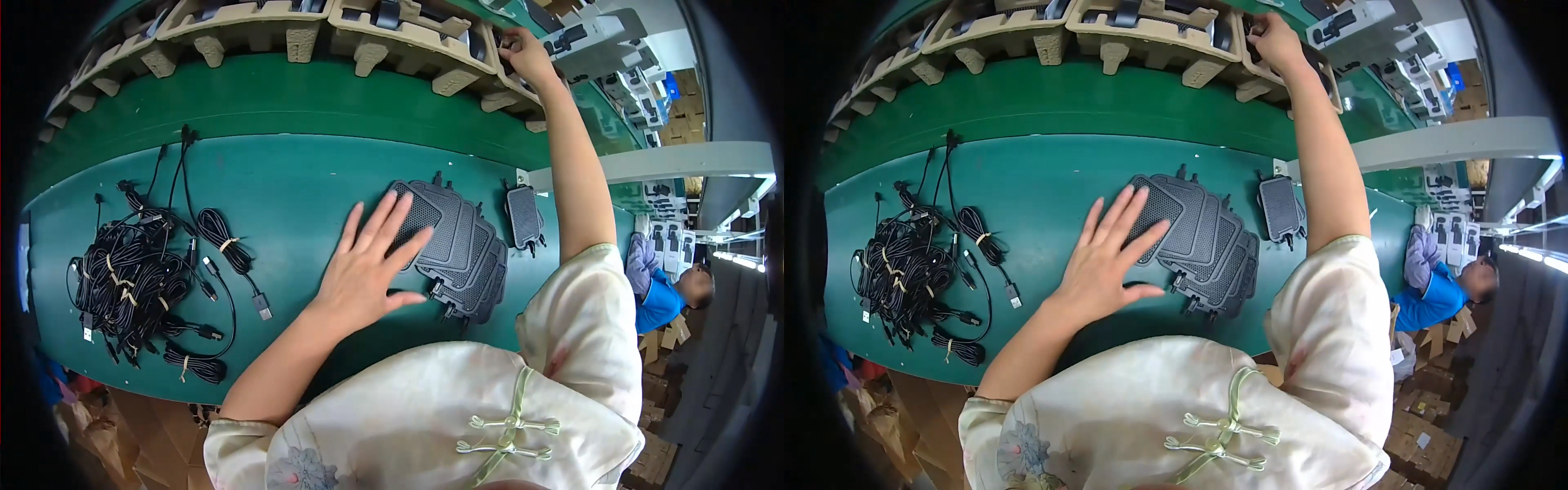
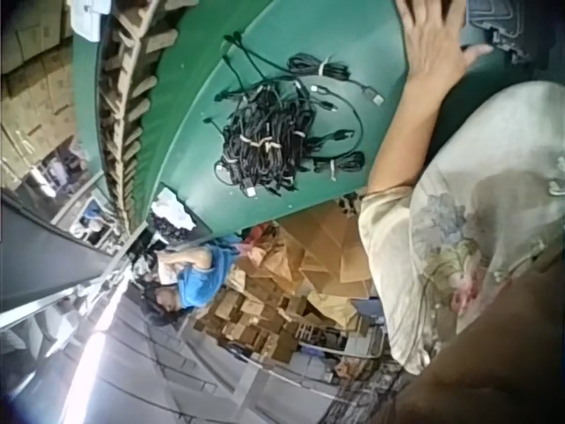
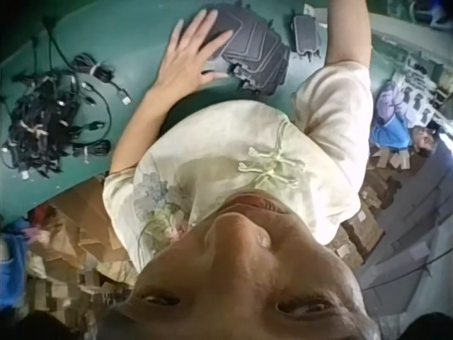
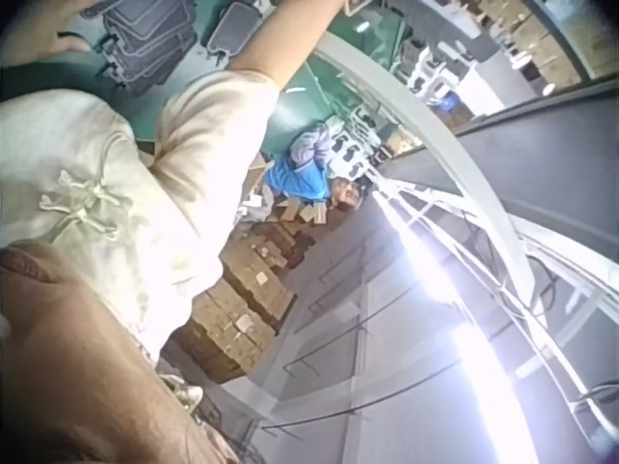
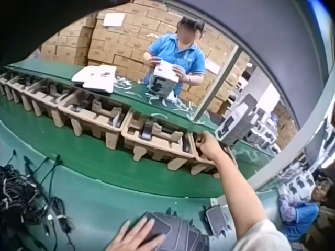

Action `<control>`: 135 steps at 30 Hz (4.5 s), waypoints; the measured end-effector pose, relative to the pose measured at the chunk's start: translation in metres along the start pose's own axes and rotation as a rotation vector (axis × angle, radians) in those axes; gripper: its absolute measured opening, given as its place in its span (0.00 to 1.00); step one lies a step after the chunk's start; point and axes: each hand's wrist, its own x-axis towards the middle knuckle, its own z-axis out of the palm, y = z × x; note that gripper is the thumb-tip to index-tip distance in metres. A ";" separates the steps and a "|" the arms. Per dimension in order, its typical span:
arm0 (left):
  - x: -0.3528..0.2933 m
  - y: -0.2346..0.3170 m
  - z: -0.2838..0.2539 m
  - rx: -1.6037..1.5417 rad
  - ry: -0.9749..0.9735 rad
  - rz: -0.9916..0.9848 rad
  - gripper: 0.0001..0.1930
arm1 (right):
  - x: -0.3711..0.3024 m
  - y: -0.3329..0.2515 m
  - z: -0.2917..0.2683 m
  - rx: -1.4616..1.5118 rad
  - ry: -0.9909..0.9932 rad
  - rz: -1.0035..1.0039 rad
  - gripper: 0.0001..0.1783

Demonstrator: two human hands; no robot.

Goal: Assembling and organizing electronic components and cables at a production line station.

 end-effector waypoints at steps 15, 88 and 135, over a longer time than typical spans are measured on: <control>-0.001 -0.027 0.010 -0.373 0.227 -0.256 0.21 | -0.029 -0.015 -0.004 -0.594 0.225 -0.211 0.20; 0.002 -0.044 0.049 -0.652 0.068 -0.136 0.07 | -0.165 -0.326 0.049 0.334 -0.514 -0.358 0.21; 0.009 -0.038 -0.015 -1.412 0.010 -0.542 0.12 | -0.200 -0.183 -0.027 0.307 -0.246 -0.673 0.13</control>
